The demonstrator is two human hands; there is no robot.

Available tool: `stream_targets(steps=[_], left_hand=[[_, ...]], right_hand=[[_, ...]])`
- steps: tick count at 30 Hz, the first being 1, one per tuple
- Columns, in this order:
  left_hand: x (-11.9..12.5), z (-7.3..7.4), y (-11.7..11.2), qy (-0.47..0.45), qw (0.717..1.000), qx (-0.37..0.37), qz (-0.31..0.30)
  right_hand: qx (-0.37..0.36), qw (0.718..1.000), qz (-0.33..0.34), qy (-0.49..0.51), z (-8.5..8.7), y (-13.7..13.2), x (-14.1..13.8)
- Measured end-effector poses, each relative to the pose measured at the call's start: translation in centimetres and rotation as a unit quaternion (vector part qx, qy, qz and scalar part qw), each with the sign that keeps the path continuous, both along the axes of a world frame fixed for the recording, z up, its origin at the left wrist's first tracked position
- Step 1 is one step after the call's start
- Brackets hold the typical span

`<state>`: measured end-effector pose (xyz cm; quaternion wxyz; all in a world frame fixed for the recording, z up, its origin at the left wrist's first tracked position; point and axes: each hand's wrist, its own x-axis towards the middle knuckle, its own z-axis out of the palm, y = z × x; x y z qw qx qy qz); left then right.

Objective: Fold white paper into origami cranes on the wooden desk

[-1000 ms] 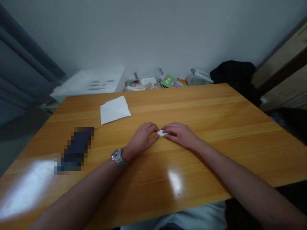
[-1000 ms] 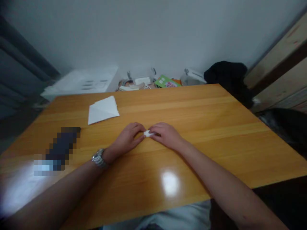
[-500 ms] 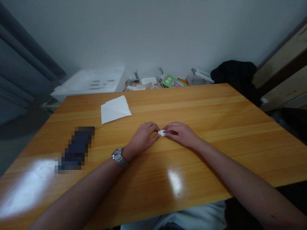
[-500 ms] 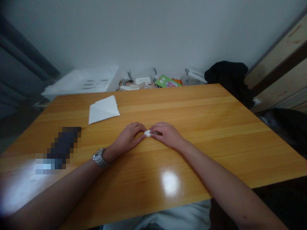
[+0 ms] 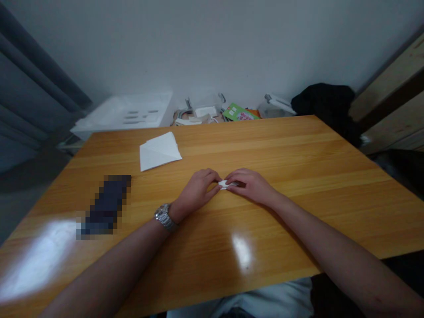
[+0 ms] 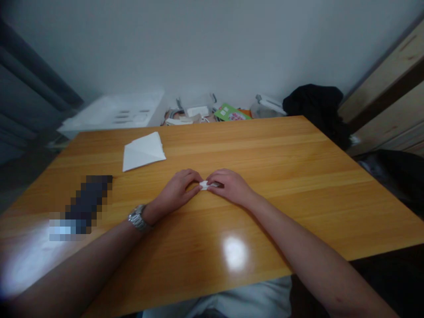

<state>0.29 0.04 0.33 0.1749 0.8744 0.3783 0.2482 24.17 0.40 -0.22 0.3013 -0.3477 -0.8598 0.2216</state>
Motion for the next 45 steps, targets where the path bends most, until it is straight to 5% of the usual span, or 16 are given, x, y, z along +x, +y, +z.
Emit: stream_targets(steps=[19,45], left_hand=[[-0.04,0.40,-0.05,-0.017,1.000,-0.018,-0.003],[-0.14,0.00,0.01,-0.033,0.999,-0.025,0.022]], right_hand=[[-0.040,0.998,-0.026,0.041,0.07,0.02,0.01],[-0.007,0.999,-0.034,0.013,0.12,0.07,-0.55]])
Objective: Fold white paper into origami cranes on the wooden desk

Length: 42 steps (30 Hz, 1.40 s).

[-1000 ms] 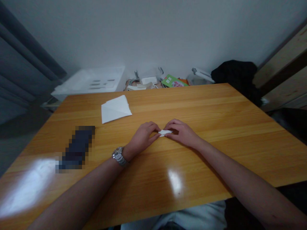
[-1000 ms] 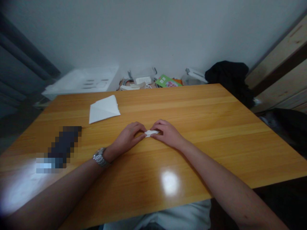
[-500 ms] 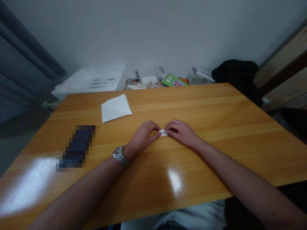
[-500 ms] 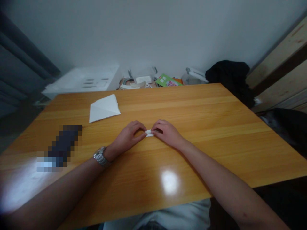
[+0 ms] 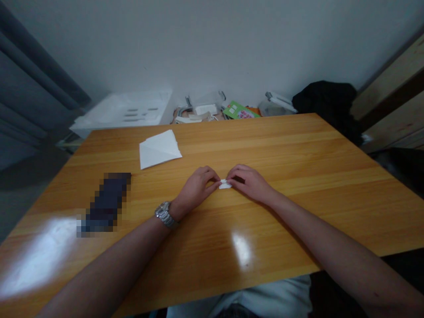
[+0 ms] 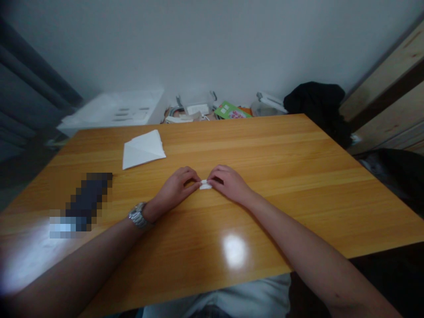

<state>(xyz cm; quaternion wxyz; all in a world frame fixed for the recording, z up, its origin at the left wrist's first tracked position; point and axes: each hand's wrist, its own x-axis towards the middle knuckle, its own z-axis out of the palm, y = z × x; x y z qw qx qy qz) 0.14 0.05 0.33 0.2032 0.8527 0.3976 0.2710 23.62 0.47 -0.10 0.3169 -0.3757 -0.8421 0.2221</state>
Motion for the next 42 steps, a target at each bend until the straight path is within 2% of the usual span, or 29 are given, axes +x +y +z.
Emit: stream_targets(steps=[25,34,42], left_hand=[[0.68,0.17,-0.37,0.044,0.997,0.056,0.002],[0.75,0.40,-0.22,0.038,0.998,0.039,-0.021],[0.89,0.37,-0.07,0.024,0.999,0.027,-0.001]], right_hand=[[0.037,0.999,-0.004,-0.029,-0.05,-0.26,-0.24],[0.052,0.998,0.007,-0.045,0.25,-0.66,-0.51],[0.036,0.999,0.001,-0.025,-0.01,-0.21,-0.24]])
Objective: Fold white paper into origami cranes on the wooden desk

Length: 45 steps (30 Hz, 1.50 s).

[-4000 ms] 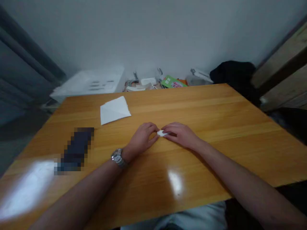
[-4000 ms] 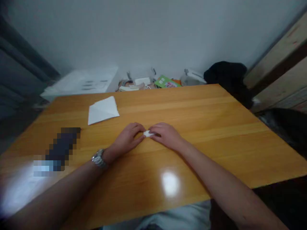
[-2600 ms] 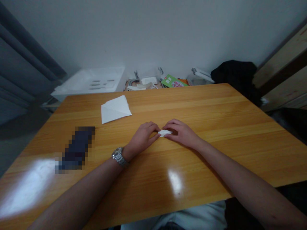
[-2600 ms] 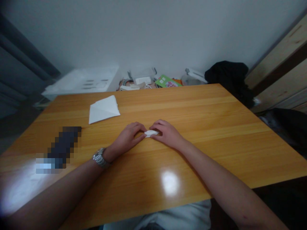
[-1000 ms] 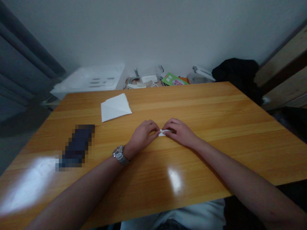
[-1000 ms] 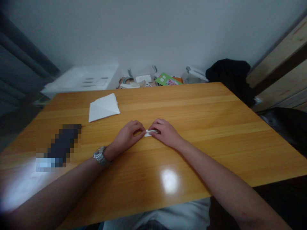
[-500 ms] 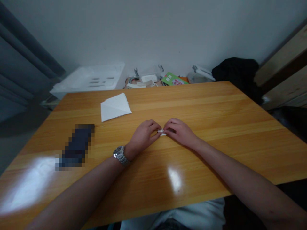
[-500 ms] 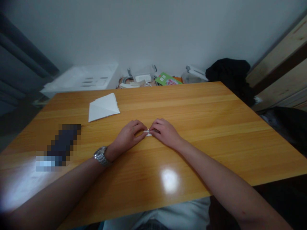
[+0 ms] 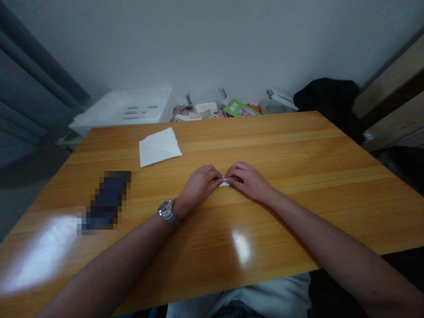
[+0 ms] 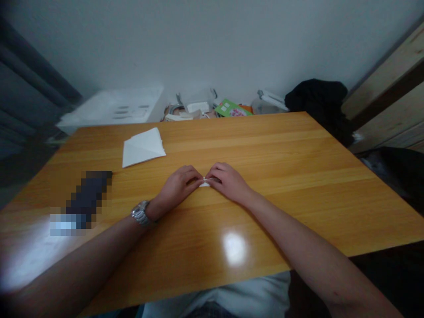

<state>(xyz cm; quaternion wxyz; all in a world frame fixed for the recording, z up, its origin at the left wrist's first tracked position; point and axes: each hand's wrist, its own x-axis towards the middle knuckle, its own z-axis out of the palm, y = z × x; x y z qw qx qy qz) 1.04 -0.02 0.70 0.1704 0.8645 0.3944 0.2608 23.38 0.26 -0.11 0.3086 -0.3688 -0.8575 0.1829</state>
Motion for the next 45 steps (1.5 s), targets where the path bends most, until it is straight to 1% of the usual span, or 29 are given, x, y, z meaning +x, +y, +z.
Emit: stream_targets(steps=[11,19,25,32,40,45], left_hand=[[0.1,0.2,-0.1,0.020,1.000,0.002,-0.012],[0.0,0.1,0.1,0.012,1.000,-0.008,-0.002],[-0.1,0.0,0.2,-0.008,0.999,-0.030,0.014],[-0.3,-0.4,0.2,-0.025,0.999,-0.021,0.009],[-0.5,-0.2,0.2,-0.050,0.998,-0.022,0.008],[-0.6,0.0,0.2,-0.047,0.999,-0.025,0.006]], right_hand=[[0.010,1.000,0.000,-0.012,0.1,0.1,0.2],[-0.004,1.000,0.005,0.012,0.1,0.3,0.7],[-0.019,1.000,-0.008,0.014,0.2,0.3,1.0],[-0.017,1.000,-0.017,0.008,0.1,0.5,1.2],[-0.032,0.999,-0.027,0.008,0.3,0.5,1.5],[-0.036,0.999,-0.025,0.018,0.2,0.4,1.4]])
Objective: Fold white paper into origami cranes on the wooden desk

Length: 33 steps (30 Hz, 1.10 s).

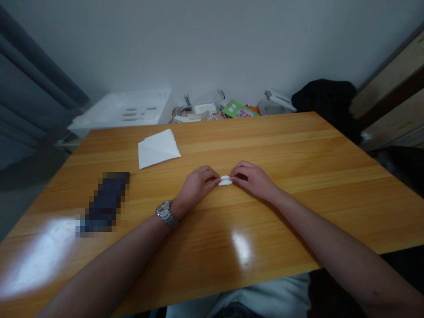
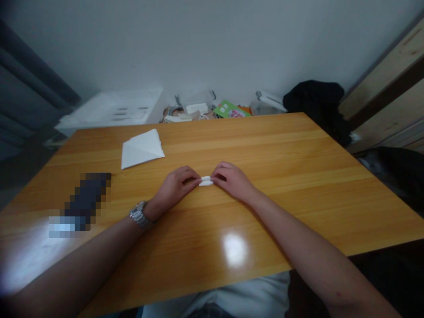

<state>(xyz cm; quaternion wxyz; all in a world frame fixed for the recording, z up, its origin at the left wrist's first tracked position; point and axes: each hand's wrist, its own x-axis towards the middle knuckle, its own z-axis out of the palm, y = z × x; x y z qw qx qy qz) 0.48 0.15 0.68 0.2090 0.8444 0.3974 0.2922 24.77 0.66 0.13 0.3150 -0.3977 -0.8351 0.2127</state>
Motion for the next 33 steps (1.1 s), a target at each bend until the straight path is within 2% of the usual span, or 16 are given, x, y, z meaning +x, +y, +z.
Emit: stream_targets(steps=[8,16,26,33], left_hand=[[0.11,0.01,-0.04,0.000,1.000,-0.002,-0.003],[0.31,0.03,-0.24,0.040,0.998,0.018,-0.046],[0.30,0.00,-0.16,0.032,0.998,0.013,-0.050],[0.29,-0.06,-0.16,0.002,0.999,-0.009,-0.036]], right_hand=[[-0.006,1.000,0.004,0.012,0.14,-0.13,-0.10],[0.002,1.000,0.005,-0.004,0.03,-0.09,-0.07],[-0.002,1.000,0.000,0.018,0.09,-0.24,-0.26],[0.037,0.998,0.044,0.022,0.35,-0.42,-0.41]])
